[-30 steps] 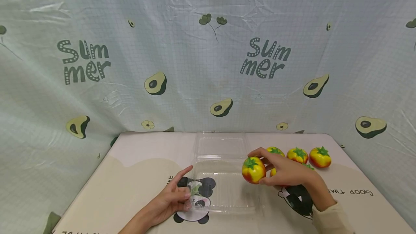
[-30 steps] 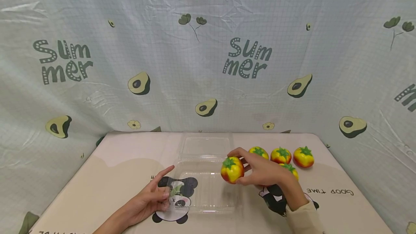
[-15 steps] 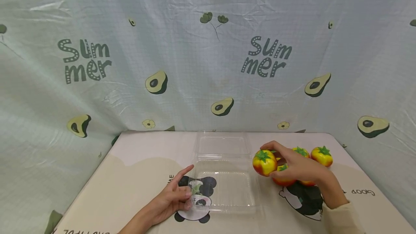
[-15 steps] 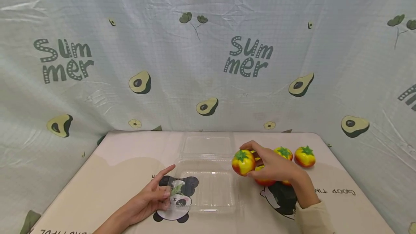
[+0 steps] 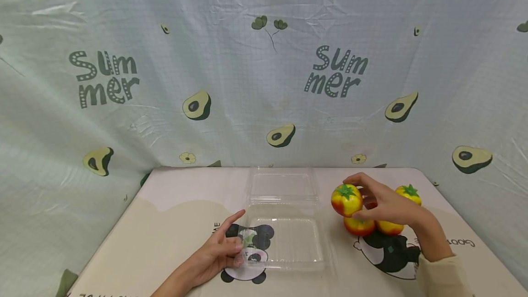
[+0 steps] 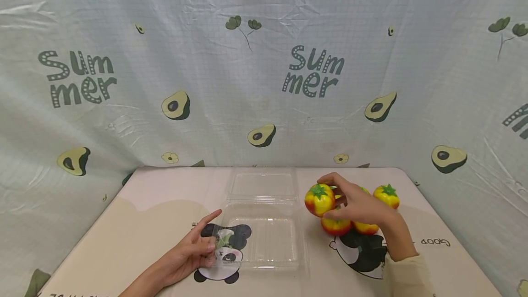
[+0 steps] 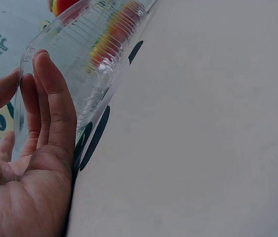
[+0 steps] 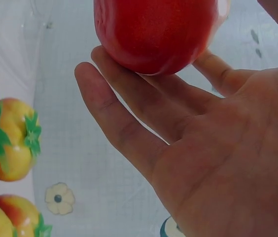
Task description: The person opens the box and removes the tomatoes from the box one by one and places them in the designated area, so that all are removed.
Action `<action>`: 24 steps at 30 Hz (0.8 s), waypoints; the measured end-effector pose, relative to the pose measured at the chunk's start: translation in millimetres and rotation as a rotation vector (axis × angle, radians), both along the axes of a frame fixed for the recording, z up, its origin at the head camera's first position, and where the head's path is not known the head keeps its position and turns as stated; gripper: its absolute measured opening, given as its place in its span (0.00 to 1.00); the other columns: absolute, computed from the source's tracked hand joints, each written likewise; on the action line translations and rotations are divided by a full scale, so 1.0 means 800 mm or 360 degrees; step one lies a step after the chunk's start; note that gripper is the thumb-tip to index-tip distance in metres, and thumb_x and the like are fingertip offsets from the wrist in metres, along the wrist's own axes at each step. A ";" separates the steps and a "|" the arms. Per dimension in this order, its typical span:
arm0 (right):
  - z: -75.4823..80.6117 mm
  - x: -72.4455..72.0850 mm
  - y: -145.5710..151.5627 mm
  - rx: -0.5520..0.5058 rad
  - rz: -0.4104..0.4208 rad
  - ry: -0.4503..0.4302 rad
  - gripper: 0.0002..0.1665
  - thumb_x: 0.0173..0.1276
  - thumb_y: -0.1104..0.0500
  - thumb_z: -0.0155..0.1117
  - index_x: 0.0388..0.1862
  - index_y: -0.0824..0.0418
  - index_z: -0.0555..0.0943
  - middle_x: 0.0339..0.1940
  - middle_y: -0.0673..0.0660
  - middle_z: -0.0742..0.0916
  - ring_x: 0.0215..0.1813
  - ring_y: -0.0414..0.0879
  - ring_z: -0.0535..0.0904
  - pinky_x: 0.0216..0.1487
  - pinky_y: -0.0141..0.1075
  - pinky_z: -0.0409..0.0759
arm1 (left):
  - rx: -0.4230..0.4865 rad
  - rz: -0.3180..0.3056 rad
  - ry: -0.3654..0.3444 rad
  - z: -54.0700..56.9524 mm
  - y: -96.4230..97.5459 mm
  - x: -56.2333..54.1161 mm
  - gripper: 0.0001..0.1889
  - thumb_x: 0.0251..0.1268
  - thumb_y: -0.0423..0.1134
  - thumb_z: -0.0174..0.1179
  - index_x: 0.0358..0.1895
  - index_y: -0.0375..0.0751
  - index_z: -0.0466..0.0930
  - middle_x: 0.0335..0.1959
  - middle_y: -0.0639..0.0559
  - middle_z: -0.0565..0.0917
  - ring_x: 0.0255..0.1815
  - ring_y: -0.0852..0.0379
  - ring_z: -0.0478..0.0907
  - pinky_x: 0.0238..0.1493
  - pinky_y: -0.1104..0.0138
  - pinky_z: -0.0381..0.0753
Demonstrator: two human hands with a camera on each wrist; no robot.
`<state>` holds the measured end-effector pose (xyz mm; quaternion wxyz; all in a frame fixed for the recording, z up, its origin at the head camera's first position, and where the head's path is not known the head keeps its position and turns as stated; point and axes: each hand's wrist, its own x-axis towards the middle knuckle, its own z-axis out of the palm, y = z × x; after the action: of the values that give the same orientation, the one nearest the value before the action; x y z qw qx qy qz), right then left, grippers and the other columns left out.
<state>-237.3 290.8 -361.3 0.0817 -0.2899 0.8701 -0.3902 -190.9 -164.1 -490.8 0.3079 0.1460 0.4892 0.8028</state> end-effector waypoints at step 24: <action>-0.004 -0.004 0.076 0.0007 -0.0222 0.0198 0.45 0.63 0.58 0.75 0.75 0.61 0.64 0.68 0.64 0.76 0.57 0.21 0.74 0.53 0.25 0.83 | -0.0011 0.0004 0.0003 0.000 0.001 -0.001 0.48 0.75 0.23 0.48 0.83 0.65 0.33 0.32 0.58 0.80 0.31 0.61 0.83 0.39 0.73 0.85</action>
<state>-240.6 351.7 -364.4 0.0008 -0.2521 0.8924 -0.3743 -191.6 -163.6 -490.9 0.3069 0.1452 0.4924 0.8014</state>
